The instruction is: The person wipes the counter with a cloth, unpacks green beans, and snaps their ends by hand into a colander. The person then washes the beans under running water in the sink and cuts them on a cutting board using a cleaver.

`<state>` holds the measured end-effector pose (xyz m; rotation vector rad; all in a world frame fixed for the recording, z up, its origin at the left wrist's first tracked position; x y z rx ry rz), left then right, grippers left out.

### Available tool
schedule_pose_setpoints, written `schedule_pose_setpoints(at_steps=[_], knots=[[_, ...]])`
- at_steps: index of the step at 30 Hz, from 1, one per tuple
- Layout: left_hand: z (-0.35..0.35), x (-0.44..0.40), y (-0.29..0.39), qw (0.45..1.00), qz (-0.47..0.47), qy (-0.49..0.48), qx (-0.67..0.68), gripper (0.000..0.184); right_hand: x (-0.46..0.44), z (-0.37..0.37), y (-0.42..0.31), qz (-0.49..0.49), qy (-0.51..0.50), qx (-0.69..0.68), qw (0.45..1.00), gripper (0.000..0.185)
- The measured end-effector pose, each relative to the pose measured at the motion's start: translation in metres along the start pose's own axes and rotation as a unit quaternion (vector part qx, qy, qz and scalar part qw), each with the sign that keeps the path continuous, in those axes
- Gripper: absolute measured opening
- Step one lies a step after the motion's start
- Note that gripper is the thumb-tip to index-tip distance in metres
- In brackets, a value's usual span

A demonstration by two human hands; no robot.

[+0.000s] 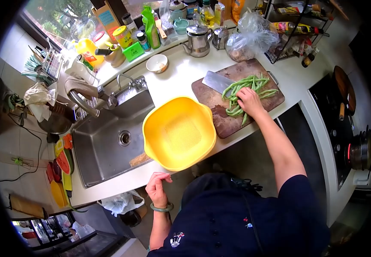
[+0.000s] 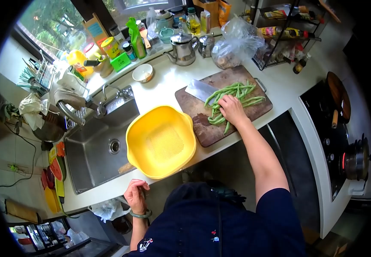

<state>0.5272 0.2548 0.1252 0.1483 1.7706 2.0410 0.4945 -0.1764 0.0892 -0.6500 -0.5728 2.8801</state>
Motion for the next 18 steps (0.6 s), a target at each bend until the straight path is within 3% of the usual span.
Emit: schedule_pose_setpoints(at_steps=[5,7,9,11,14,15,17,18], knots=[[0.001,-0.032,-0.009,0.999,0.006,-0.051,0.007,0.030,-0.015,0.049,-0.010,0.015,0.103,-0.027,0.994,0.020],[-0.001,-0.044,-0.010,0.998,-0.005,-0.061,-0.005,0.028,-0.017,0.092,-0.011,-0.012,0.236,-0.096,0.967,0.019],[-0.009,-0.057,-0.005,0.998,-0.002,-0.067,-0.005,0.026,-0.025,0.121,-0.014,-0.044,0.257,-0.121,0.958,0.015],[-0.022,-0.069,0.000,0.997,-0.004,-0.074,0.014,0.023,-0.025,0.155,-0.002,-0.038,0.373,-0.326,0.868,0.010],[-0.056,-0.086,0.016,0.993,-0.012,-0.111,0.027,0.016,-0.035,0.190,0.000,-0.013,0.405,-0.459,0.790,0.009],[-0.069,-0.093,0.027,0.993,-0.010,-0.115,0.016,0.016,-0.042,0.194,0.000,-0.009,0.399,-0.468,0.789,0.009],[-0.096,-0.106,0.040,0.992,-0.010,-0.129,0.015,0.023,-0.043,0.174,0.025,-0.105,0.409,-0.646,0.636,0.011],[-0.109,-0.114,0.037,0.992,-0.030,-0.124,0.002,0.033,-0.043,0.160,0.036,-0.127,0.396,-0.692,0.590,0.011]])
Point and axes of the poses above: each hand's wrist, its own x-axis away from the middle knuckle, its own z-axis out of the back of the hand, y = z × x, the point moved 9 cm from there along -x, towards the middle knuckle, and after that the axes turned 13 degrees about -x, right-handed, at the moved point
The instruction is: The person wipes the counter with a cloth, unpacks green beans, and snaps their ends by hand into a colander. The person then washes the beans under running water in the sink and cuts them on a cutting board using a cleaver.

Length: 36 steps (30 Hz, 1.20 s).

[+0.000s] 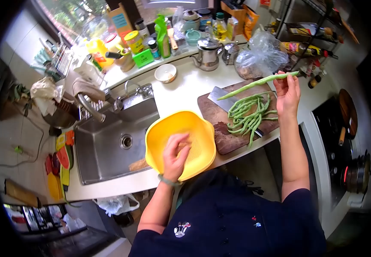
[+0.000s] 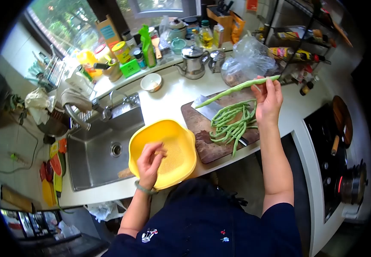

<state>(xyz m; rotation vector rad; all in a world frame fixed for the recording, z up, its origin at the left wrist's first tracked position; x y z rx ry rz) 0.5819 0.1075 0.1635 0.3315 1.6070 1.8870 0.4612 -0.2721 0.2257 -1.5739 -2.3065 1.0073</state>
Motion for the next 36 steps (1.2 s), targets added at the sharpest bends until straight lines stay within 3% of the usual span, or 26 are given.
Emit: schedule_pose_setpoints(at_steps=[3,6,8,13,19,23,27,29,36], knots=[[-0.029,-0.030,0.012,0.998,-0.026,0.012,-0.054,0.057,0.002,0.020,0.042,-0.116,0.035,-0.128,0.984,0.012],[-0.038,-0.037,0.013,1.000,-0.004,0.031,-0.003,0.054,0.016,0.022,0.073,-0.180,0.042,-0.159,0.970,0.015],[-0.048,-0.033,-0.004,0.978,0.079,-0.017,0.192,0.039,0.024,0.027,0.089,-0.203,0.052,-0.164,0.964,0.016],[-0.023,-0.019,-0.024,0.969,0.145,0.044,0.193,0.016,0.042,0.025,0.121,-0.264,0.014,-0.217,0.940,0.019],[0.002,-0.005,-0.016,0.983,0.139,0.045,0.115,0.017,0.064,0.007,0.143,-0.316,-0.008,-0.220,0.923,0.025],[0.034,0.000,-0.002,0.993,0.080,0.066,-0.053,0.010,0.083,-0.025,0.147,-0.372,-0.079,-0.168,0.909,0.026],[0.066,0.005,0.008,0.977,0.042,0.114,-0.178,0.007,0.105,-0.044,0.154,-0.387,-0.101,-0.086,0.913,0.024],[0.074,0.009,0.026,0.914,-0.022,0.130,-0.384,0.008,0.112,-0.051,0.158,-0.389,-0.111,-0.087,0.910,0.023],[0.093,0.023,0.021,0.908,-0.010,0.188,-0.373,0.007,0.127,-0.065,0.173,-0.409,-0.145,-0.061,0.899,0.028]])
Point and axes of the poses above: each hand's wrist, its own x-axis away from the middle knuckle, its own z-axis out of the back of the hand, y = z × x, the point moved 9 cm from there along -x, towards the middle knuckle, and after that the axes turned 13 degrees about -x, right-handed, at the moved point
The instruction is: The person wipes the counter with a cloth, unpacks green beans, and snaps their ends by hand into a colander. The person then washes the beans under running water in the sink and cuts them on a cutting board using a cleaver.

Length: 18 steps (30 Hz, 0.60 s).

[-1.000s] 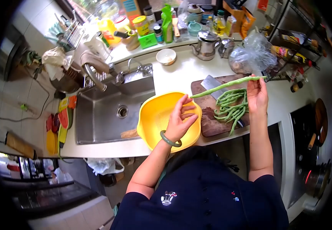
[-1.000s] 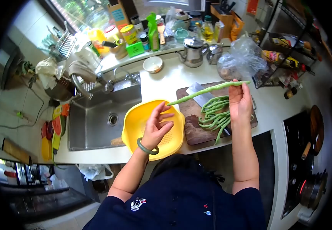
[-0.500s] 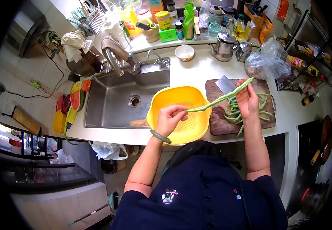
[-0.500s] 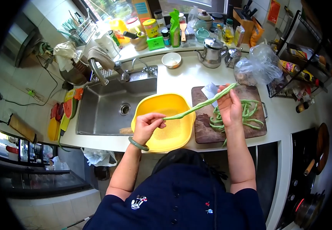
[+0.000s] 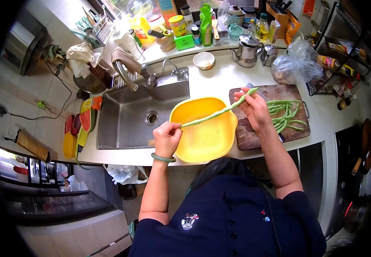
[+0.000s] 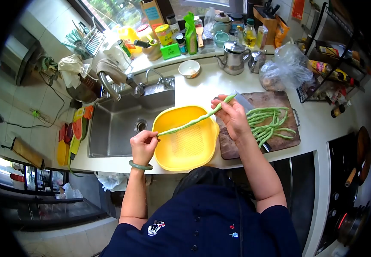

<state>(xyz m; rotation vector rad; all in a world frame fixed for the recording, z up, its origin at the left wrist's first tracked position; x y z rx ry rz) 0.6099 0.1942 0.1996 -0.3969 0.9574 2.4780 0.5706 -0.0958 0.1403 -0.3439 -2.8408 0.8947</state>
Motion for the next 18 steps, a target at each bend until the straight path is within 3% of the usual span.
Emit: schedule_pose_setpoints(at_steps=[2,3,4,5,6,10,12,16,18], knots=[[0.008,0.000,0.001,1.000,0.000,0.018,-0.003,0.007,-0.001,0.012,0.014,-0.043,0.057,0.062,0.996,0.047],[0.014,0.000,0.004,0.999,-0.004,0.034,-0.004,0.007,-0.004,0.016,0.024,-0.046,0.056,0.063,0.995,0.047],[0.020,-0.001,0.008,0.999,-0.012,0.049,-0.005,0.006,-0.003,0.027,0.009,0.093,0.120,0.260,0.954,0.058],[0.023,-0.001,0.009,0.999,-0.009,0.049,-0.005,0.006,0.007,0.023,-0.008,0.228,0.175,0.441,0.850,0.069],[0.025,-0.001,0.014,0.998,-0.024,0.055,-0.019,0.006,0.026,-0.025,-0.018,0.340,0.106,0.556,0.751,0.078],[0.030,-0.001,0.033,0.995,-0.062,0.052,-0.058,0.005,0.049,-0.130,0.062,0.263,-0.229,0.607,0.714,0.054],[0.031,-0.001,0.044,0.994,-0.074,0.052,-0.066,0.006,0.056,-0.147,0.095,0.269,-0.275,0.569,0.727,0.034],[0.036,0.004,0.054,0.985,-0.099,0.068,-0.122,0.004,0.059,-0.155,0.114,0.264,-0.282,0.574,0.722,0.018],[0.038,0.004,0.051,0.988,-0.084,0.063,-0.109,0.004,0.065,-0.161,0.114,0.311,-0.301,0.584,0.686,0.007]])
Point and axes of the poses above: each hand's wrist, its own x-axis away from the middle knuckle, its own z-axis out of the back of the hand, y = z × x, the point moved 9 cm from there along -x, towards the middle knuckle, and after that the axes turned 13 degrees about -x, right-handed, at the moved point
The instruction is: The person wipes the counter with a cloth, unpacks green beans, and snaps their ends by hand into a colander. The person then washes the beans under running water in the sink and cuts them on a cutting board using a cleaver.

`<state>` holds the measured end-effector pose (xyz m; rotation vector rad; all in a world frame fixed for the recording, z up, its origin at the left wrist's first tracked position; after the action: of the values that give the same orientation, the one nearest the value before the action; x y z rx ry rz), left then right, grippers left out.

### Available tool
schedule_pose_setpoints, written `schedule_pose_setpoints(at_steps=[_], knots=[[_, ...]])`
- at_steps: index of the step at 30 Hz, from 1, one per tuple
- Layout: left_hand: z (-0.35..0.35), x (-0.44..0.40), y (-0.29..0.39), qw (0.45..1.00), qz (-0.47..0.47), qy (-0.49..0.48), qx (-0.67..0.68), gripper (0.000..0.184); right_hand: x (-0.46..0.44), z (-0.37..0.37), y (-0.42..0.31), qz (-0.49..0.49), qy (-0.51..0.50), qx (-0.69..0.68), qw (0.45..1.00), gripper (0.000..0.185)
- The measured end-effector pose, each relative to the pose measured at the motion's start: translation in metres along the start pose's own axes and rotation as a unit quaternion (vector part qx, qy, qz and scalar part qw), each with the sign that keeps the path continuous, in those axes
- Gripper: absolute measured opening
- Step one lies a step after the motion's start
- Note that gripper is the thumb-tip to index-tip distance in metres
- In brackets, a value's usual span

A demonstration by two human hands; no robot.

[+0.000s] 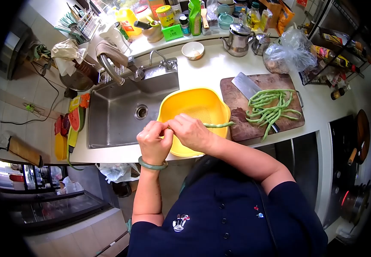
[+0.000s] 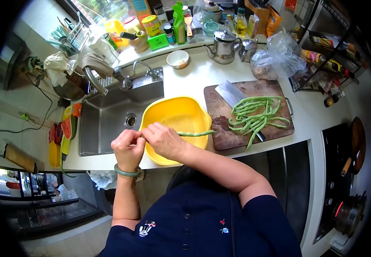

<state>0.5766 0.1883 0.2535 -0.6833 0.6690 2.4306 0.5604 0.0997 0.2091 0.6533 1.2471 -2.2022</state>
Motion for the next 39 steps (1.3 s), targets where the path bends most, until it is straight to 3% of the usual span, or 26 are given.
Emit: schedule_pose_setpoints(at_steps=[3,4,7,10,12,13,15,16,17,20,22,23,25,27,29,31,33,35,37,39], knots=[[-0.001,0.005,-0.011,0.999,0.037,-0.008,0.025,0.005,-0.002,0.001,-0.008,0.033,-0.015,0.025,0.999,0.007],[-0.009,0.011,-0.030,0.988,0.106,-0.021,0.111,0.006,-0.003,0.000,-0.008,0.032,-0.015,0.025,0.999,0.007],[-0.028,0.028,-0.061,0.886,0.296,-0.048,0.353,0.009,-0.005,-0.004,-0.015,0.067,-0.010,0.023,0.997,0.006],[-0.031,0.032,-0.066,0.861,0.308,-0.049,0.403,0.012,-0.008,-0.005,-0.018,0.061,-0.006,0.008,0.998,0.006],[-0.041,0.042,-0.071,0.753,0.369,-0.022,0.545,0.012,-0.010,0.006,-0.018,0.064,0.043,-0.045,0.996,0.006],[-0.042,0.043,-0.076,0.752,0.369,-0.022,0.546,0.012,-0.012,0.009,-0.020,0.063,0.043,-0.045,0.996,0.006],[-0.055,0.058,-0.097,0.646,0.424,-0.002,0.636,0.009,-0.011,0.037,-0.001,-0.053,0.161,-0.155,0.973,0.009],[-0.060,0.066,-0.109,0.642,0.432,-0.008,0.633,0.007,-0.013,0.043,0.009,-0.126,0.150,-0.227,0.954,0.016],[-0.062,0.073,-0.116,0.642,0.433,-0.009,0.633,0.007,-0.016,0.045,0.015,-0.128,0.150,-0.227,0.954,0.016],[-0.072,0.092,-0.121,0.563,0.428,-0.044,0.705,0.010,-0.017,0.061,0.032,-0.085,0.223,-0.289,0.927,0.016],[-0.075,0.104,-0.127,0.550,0.434,-0.042,0.712,0.011,-0.007,0.054,0.060,-0.188,0.208,-0.307,0.909,0.019],[-0.077,0.108,-0.129,0.537,0.439,-0.040,0.719,0.012,-0.004,0.051,0.066,-0.189,0.209,-0.306,0.909,0.019],[-0.084,0.115,-0.133,0.531,0.454,-0.042,0.714,0.014,0.021,0.035,0.104,-0.300,0.270,-0.461,0.790,0.019],[-0.093,0.120,-0.133,0.527,0.434,-0.071,0.727,0.010,0.045,0.025,0.140,-0.350,0.288,-0.463,0.762,0.023],[-0.100,0.122,-0.132,0.516,0.426,-0.095,0.737,0.009,0.073,0.018,0.174,-0.457,0.229,-0.341,0.789,0.030],[-0.106,0.116,-0.120,0.504,0.417,-0.118,0.747,0.008,0.077,0.037,0.164,-0.421,0.240,-0.302,0.821,0.037],[-0.107,0.117,-0.116,0.529,0.449,-0.117,0.711,0.012,0.070,0.084,0.122,-0.286,0.232,-0.059,0.928,0.032],[-0.112,0.118,-0.116,0.538,0.441,-0.128,0.707,0.014,0.078,0.123,0.100,-0.289,0.136,-0.006,0.948,0.027],[-0.115,0.116,-0.114,0.546,0.431,-0.134,0.705,0.017,0.108,0.159,0.081,-0.172,0.105,0.185,0.962,0.022],[-0.118,0.114,-0.107,0.551,0.429,-0.146,0.701,0.019,0.149,0.185,0.098,-0.258,0.058,0.280,0.923,0.022]])
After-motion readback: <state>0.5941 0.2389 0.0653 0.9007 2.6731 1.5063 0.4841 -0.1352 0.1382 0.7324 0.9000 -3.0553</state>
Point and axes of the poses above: each hand's wrist, its own x-axis away from the middle knuckle, its own z-axis out of the back of the hand, y = z × x, the point moved 9 cm from there along -x, towards the middle knuckle, and after that the axes turned 13 degrees about -x, right-handed, at the moved point
